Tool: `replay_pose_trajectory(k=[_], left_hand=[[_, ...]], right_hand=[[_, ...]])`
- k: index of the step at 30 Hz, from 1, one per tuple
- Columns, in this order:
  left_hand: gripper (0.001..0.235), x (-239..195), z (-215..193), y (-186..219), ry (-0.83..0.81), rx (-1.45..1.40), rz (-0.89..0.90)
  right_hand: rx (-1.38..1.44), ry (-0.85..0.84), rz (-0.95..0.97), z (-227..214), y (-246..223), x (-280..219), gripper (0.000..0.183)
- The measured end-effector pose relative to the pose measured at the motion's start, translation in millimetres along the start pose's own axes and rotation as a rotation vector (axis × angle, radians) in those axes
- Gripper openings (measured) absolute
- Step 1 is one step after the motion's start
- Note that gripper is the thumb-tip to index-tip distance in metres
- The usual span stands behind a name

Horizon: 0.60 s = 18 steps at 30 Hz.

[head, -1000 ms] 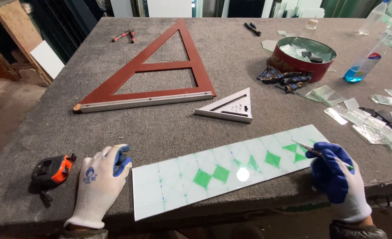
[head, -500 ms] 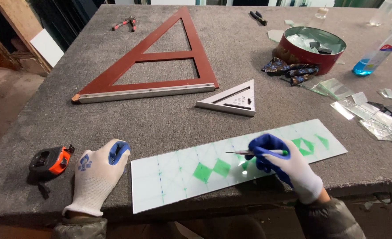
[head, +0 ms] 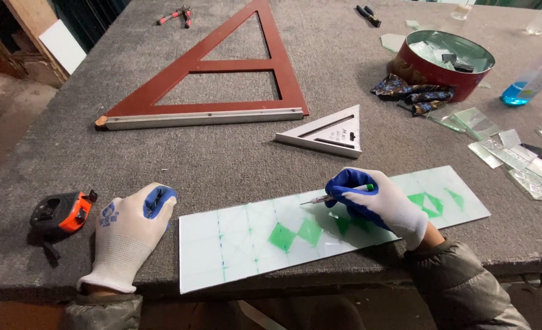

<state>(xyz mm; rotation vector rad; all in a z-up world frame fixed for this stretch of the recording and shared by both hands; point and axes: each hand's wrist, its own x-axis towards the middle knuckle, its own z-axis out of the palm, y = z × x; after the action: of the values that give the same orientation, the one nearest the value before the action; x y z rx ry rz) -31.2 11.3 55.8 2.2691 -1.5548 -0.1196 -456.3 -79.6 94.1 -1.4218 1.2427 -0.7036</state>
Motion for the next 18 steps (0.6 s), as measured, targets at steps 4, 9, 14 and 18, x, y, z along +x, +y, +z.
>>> replay_pose_trajectory(k=[4, 9, 14, 18], left_hand=[[0.027, -1, -4, 4, -0.014, -0.001, -0.013], [0.031, -1, -1, 2, -0.021, -0.008, -0.038], [0.029, 0, -1, 2, -0.015, 0.006, -0.032], [0.029, 1, -2, 2, -0.020, 0.033, -0.037]], right_hand=[[-0.067, -0.015, -0.054, -3, 5, 0, 0.016], [-0.042, 0.034, -0.044, -4, 15, 6, 0.013], [-0.039, 0.013, -0.094, 3, 4, 0, 0.014], [-0.108, -0.061, -0.142, -6, 10, 5, 0.017]])
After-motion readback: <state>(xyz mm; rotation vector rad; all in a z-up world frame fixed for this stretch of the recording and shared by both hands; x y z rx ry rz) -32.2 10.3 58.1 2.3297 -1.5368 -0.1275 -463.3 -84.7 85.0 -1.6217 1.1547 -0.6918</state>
